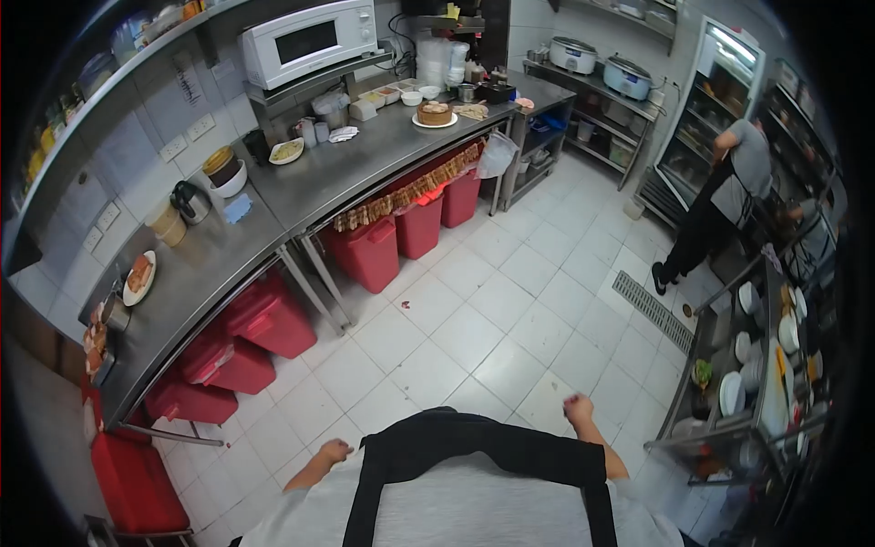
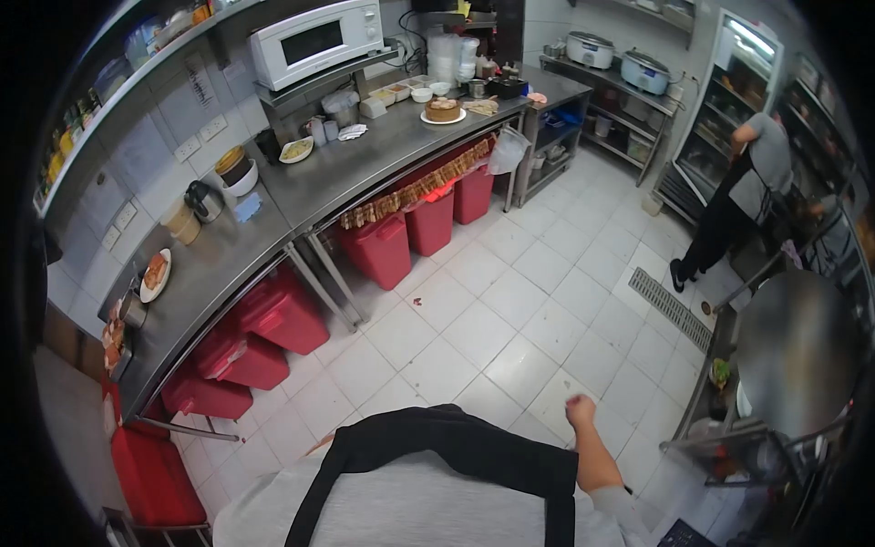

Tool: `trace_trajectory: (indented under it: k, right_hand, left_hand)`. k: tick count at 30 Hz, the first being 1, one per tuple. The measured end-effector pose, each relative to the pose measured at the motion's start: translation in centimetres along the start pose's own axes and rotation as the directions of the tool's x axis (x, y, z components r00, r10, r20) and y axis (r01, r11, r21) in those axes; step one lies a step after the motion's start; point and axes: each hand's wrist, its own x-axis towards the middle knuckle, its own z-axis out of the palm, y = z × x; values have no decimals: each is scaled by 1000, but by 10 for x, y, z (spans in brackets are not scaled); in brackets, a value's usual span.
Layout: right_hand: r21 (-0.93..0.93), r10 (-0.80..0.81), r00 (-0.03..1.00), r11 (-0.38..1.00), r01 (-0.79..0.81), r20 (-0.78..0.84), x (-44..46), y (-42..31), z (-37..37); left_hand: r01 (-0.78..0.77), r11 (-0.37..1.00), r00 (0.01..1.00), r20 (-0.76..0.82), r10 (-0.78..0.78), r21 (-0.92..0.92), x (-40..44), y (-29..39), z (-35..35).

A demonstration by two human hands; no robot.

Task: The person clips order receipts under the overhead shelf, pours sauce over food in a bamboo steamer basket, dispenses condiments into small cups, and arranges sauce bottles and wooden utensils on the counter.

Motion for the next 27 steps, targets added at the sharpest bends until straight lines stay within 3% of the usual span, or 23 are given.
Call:
trace_trajectory:
  k: [1,2,5,7,8,10,11,12,13,14,16,20,24,25,26,27]
  right_hand:
    - [95,24,999,995,-28,38,34,-45,-2]
    - [191,45,996,980,-59,76,61,-89,-7]
    - [383,-102,982,923,34,158,129,-164,1]
    - [318,-150,962,945,72,228,167,-171,14]
    - [283,-167,949,955,89,266,178,-167,20]
    - [102,-84,934,993,52,348,192,-153,19]
    - [27,-55,923,998,48,382,207,-140,23]
    - [-32,-36,913,998,54,406,219,-123,23]
    - [-92,-1,905,995,44,424,231,-97,26]
    - [-143,31,901,989,35,433,246,-66,29]
    - [-273,35,893,957,100,449,276,9,40]
    - [-489,-181,854,754,439,488,356,145,62]
    - [-499,-508,825,663,558,247,515,115,66]
    - [-243,-132,940,946,214,316,571,88,49]
    - [264,280,899,888,-376,338,622,-5,21]
    - [484,327,883,744,-460,336,676,-79,4]
  left_hand:
    - [8,994,989,147,-24,110,18,11,8]
    - [-12,997,996,92,5,74,37,27,8]
    - [-74,997,995,-75,73,-9,89,64,-11]
    - [-126,991,974,-196,114,-51,127,92,-45]
    - [-99,994,935,-346,79,-40,151,118,-73]
    - [-71,988,776,-630,-30,-134,210,197,-145]
    - [-138,954,791,-609,-55,-265,172,287,-229]
    - [-180,911,816,-574,-73,-372,213,312,-265]
    - [-333,710,823,-559,-103,-620,249,340,-299]
    - [-423,421,841,-520,-146,-802,269,381,-339]
    - [-521,58,841,-523,-137,-852,309,460,-412]
    - [-492,-158,868,-496,-10,-856,377,580,-527]
    - [-444,-251,893,-448,-47,-860,433,655,-579]
    - [-418,-285,906,-421,-54,-863,446,667,-585]
    - [-395,-318,915,-399,-57,-862,461,678,-593]
    - [-369,-350,925,-377,-48,-861,473,688,-599]
